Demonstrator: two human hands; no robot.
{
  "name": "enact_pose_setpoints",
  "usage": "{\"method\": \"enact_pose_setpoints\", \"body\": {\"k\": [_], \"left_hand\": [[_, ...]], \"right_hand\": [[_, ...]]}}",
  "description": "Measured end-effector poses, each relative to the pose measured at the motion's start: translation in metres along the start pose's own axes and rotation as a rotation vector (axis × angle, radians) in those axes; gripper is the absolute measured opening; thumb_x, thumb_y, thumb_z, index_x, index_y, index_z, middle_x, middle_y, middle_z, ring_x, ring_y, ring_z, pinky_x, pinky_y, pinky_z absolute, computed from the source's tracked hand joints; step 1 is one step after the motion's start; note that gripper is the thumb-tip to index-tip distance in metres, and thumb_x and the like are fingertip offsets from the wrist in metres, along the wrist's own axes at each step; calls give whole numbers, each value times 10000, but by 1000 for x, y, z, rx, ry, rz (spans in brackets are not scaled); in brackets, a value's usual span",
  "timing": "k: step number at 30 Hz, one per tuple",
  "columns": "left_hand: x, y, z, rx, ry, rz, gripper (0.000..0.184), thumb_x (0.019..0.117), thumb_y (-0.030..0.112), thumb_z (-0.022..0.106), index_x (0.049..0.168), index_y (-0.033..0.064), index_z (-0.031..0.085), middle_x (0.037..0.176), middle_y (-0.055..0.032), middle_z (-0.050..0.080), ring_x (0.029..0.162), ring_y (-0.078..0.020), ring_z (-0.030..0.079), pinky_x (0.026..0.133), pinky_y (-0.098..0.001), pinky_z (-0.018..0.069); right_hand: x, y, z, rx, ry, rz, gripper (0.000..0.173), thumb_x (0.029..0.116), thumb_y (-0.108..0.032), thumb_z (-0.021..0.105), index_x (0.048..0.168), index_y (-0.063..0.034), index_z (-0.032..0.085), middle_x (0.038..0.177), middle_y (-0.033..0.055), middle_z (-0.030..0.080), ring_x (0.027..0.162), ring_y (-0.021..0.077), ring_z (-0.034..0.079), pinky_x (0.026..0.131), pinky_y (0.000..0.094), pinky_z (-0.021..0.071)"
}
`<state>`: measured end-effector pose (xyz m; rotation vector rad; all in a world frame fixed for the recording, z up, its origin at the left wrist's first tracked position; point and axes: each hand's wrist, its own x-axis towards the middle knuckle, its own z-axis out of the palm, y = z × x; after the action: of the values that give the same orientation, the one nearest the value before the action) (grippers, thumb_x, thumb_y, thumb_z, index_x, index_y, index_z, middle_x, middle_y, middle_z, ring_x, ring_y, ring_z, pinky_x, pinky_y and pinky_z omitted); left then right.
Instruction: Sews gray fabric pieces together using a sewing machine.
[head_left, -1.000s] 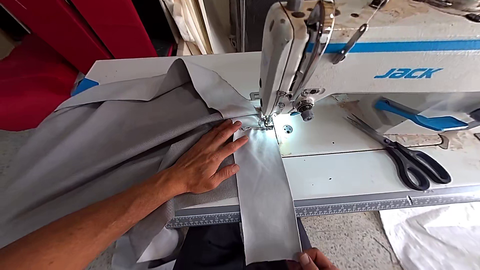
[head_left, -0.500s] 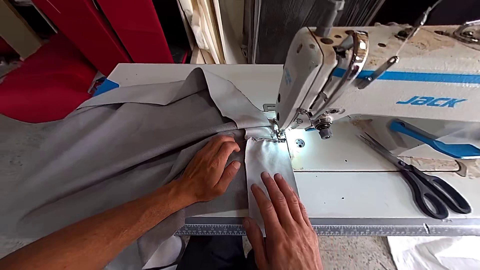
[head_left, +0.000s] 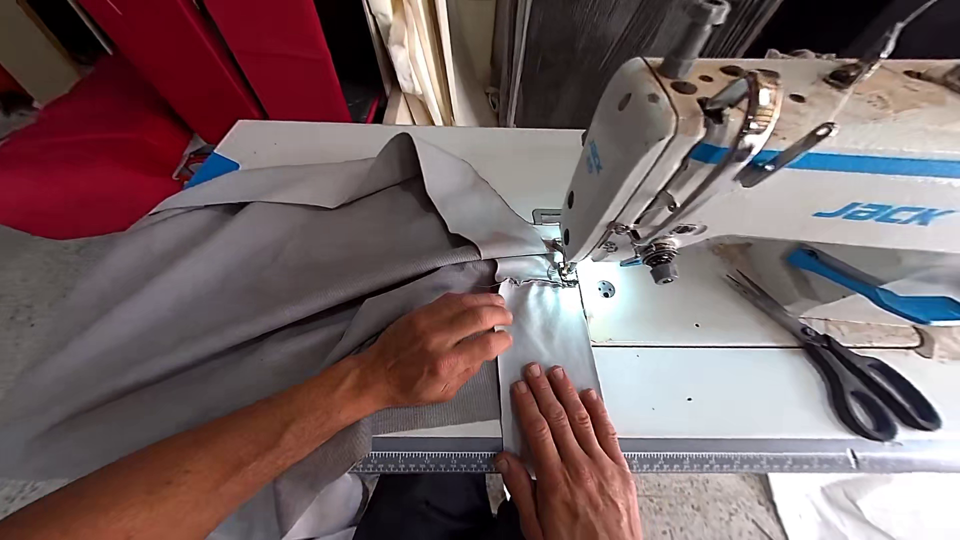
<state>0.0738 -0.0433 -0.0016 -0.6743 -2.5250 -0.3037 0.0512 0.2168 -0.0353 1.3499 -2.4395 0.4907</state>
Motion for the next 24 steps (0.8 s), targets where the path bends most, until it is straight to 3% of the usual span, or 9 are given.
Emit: {"method": "enact_pose_setpoints", "body": {"k": [3, 5, 9, 11, 13, 17, 20, 22, 24], "left_hand": [[3, -6, 0, -61, -76, 68, 302, 1050, 145, 469, 1167, 90, 741, 1350, -92, 670, 1374, -254, 549, 1145, -391, 461], [7, -10, 1, -82, -105, 51, 310, 1028, 135, 458, 1090, 90, 758, 1277, -72, 703, 1321, -227, 591, 1126, -369, 474], [27, 9, 0, -191, -126, -313, 357, 942, 122, 417, 926, 108, 773, 1107, 4, 740, 1158, -134, 656, 1024, -346, 526], [37, 20, 5, -217, -55, -518, 345, 904, 88, 416, 914, 111, 759, 997, 6, 729, 1033, -132, 662, 916, -349, 538], [38, 21, 14, -181, 63, -588, 317, 891, 63, 427, 928, 103, 739, 961, -16, 695, 983, -155, 644, 861, -353, 534], [27, 6, 19, -9, 129, -307, 301, 909, 154, 487, 1038, 61, 743, 1141, -88, 699, 1154, -222, 631, 1006, -383, 515], [22, -3, 17, -50, -53, -134, 391, 948, 241, 464, 1190, 117, 744, 1386, -38, 650, 1421, -225, 486, 1193, -434, 377], [29, -3, 11, -111, -190, -213, 422, 947, 272, 437, 1217, 154, 740, 1406, 23, 642, 1415, -143, 490, 1189, -406, 377], [47, 4, 2, -107, -283, -341, 440, 974, 305, 386, 1150, 166, 765, 1324, 34, 686, 1308, -118, 578, 1124, -430, 431]], "right_hand": [[-3, 0, 9, -6, 74, -4, 618, 1048, -556, 345, 1455, -167, 600, 1516, 13, 564, 1446, 242, 473, 1214, 513, 316], [-3, 0, 11, -4, 104, 0, 615, 1055, -548, 324, 1450, -167, 603, 1517, 10, 562, 1449, 246, 468, 1213, 512, 314], [-4, -1, 12, 25, 105, 22, 589, 1056, -530, 331, 1446, -186, 607, 1530, -5, 549, 1462, 232, 448, 1217, 509, 301], [-4, -1, 12, 35, 99, 25, 587, 1053, -532, 337, 1446, -190, 608, 1533, -9, 545, 1468, 232, 440, 1221, 512, 296], [-3, -1, 13, 40, 102, 21, 589, 1049, -538, 348, 1441, -187, 612, 1527, -2, 552, 1464, 240, 446, 1218, 519, 303], [-3, 0, 13, 28, 104, 6, 599, 1042, -550, 352, 1444, -187, 609, 1521, 7, 559, 1452, 249, 463, 1209, 524, 320], [-2, 0, 12, 15, 108, 7, 610, 1044, -555, 337, 1443, -183, 610, 1516, 6, 564, 1443, 242, 476, 1206, 514, 329], [-2, -1, 13, 16, 110, 10, 610, 1043, -554, 336, 1443, -183, 610, 1519, 3, 561, 1444, 241, 475, 1209, 513, 322], [-2, -1, 14, 15, 110, 15, 605, 1042, -549, 336, 1448, -189, 603, 1530, -4, 549, 1452, 235, 464, 1214, 510, 313]]}}
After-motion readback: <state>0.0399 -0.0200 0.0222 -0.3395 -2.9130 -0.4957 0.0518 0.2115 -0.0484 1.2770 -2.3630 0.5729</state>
